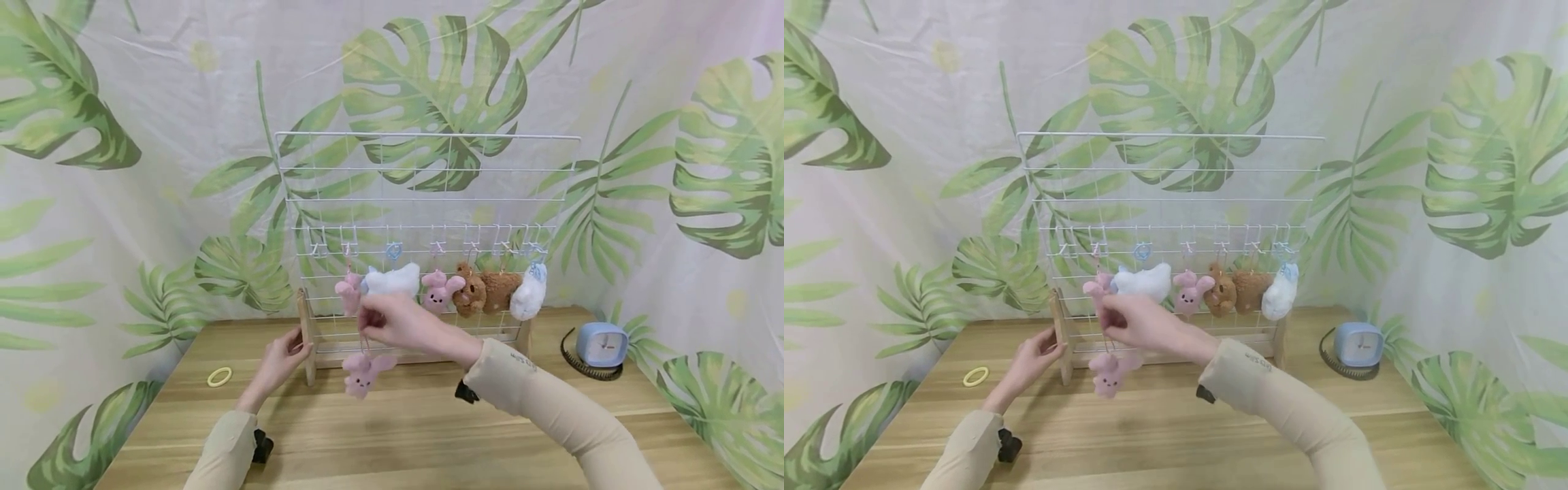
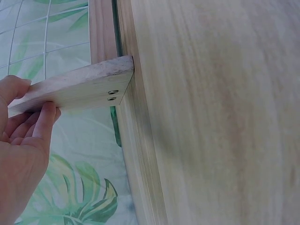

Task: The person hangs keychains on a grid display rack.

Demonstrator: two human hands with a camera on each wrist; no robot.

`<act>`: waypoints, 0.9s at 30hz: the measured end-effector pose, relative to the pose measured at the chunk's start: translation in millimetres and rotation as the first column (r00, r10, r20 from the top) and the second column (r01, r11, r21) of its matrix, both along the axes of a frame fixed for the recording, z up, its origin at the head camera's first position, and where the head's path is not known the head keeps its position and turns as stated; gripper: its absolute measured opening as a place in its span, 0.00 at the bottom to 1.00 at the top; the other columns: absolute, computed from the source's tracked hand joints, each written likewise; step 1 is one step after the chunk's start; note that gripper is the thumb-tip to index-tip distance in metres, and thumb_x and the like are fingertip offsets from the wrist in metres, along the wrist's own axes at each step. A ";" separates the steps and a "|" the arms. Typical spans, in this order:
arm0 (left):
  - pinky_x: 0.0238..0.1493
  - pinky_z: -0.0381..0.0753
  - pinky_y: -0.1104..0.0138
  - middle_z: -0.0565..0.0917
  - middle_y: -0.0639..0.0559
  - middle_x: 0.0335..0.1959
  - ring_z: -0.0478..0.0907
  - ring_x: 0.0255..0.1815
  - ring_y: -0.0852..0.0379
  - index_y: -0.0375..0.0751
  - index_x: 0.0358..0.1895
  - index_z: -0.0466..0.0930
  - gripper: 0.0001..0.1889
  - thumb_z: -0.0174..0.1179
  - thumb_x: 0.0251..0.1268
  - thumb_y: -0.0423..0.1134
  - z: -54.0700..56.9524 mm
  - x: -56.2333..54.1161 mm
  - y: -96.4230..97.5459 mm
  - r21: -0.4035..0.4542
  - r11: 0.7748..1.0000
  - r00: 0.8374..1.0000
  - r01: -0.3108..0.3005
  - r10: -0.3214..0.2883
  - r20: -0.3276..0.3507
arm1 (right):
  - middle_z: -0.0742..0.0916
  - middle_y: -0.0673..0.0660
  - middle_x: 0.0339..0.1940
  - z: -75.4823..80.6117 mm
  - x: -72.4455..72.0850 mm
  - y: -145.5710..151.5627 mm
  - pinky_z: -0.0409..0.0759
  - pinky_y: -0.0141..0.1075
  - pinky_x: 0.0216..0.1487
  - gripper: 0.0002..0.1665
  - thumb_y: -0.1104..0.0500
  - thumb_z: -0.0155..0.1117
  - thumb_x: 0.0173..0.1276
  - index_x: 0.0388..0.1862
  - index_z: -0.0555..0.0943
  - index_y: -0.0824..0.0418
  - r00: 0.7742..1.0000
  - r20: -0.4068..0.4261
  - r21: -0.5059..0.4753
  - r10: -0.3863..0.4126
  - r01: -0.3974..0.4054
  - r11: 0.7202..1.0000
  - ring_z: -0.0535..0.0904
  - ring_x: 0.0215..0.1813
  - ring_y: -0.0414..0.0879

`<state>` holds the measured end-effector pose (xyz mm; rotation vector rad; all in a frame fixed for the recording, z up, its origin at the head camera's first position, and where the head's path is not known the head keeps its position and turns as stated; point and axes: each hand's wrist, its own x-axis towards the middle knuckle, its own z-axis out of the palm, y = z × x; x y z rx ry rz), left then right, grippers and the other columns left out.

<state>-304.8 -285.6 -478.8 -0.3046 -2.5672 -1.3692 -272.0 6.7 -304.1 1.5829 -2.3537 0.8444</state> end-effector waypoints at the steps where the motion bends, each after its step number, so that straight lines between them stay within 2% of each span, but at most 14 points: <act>1: 0.62 0.83 0.56 0.74 0.24 0.64 0.75 0.65 0.33 0.21 0.70 0.63 0.27 0.55 0.74 0.34 0.8 0.2 -0.1 0.004 1.000 1.000 -0.002 0.002 0.000 | 0.87 0.54 0.30 6.3 -2.5 -3.6 0.82 0.16 0.34 0.06 0.72 0.65 0.62 0.32 0.80 0.62 1.000 -0.012 -0.008 -0.006 0.006 1.000 0.82 0.32 0.38; 5: 0.61 0.84 0.56 0.75 0.24 0.62 0.76 0.64 0.33 0.21 0.69 0.64 0.27 0.55 0.74 0.34 4.1 1.4 1.0 0.012 1.000 1.000 -0.002 0.002 -0.004 | 0.89 0.56 0.32 27.5 -11.7 -18.1 0.83 0.16 0.38 0.04 0.70 0.66 0.65 0.34 0.80 0.63 1.000 -0.010 -0.036 -0.007 0.006 0.999 0.86 0.35 0.41; 14: 0.61 0.84 0.57 0.76 0.23 0.61 0.76 0.63 0.32 0.20 0.67 0.66 0.26 0.57 0.71 0.30 -1.3 0.1 1.7 0.040 0.999 1.000 -0.004 0.005 -0.021 | 0.89 0.56 0.33 61.7 -28.8 -50.1 0.83 0.18 0.37 0.04 0.68 0.63 0.68 0.34 0.81 0.62 0.999 0.017 -0.048 -0.040 0.040 0.998 0.85 0.35 0.39; 22: 0.62 0.83 0.56 0.77 0.25 0.62 0.76 0.64 0.33 0.23 0.67 0.68 0.24 0.56 0.73 0.32 -2.3 -1.8 0.7 0.031 0.999 1.000 0.017 -0.016 -0.025 | 0.88 0.56 0.33 76.0 -44.7 -68.2 0.82 0.20 0.36 0.03 0.67 0.63 0.69 0.35 0.80 0.62 0.997 0.047 -0.084 -0.066 0.070 0.994 0.84 0.35 0.40; 27: 0.61 0.84 0.56 0.77 0.25 0.61 0.77 0.63 0.33 0.23 0.67 0.68 0.24 0.56 0.73 0.31 -2.0 -1.4 -0.2 0.034 0.999 0.999 0.022 -0.021 -0.041 | 0.88 0.55 0.33 80.2 -52.7 -76.2 0.80 0.20 0.37 0.03 0.67 0.62 0.70 0.35 0.80 0.61 0.994 0.035 -0.068 -0.100 0.103 0.992 0.83 0.35 0.39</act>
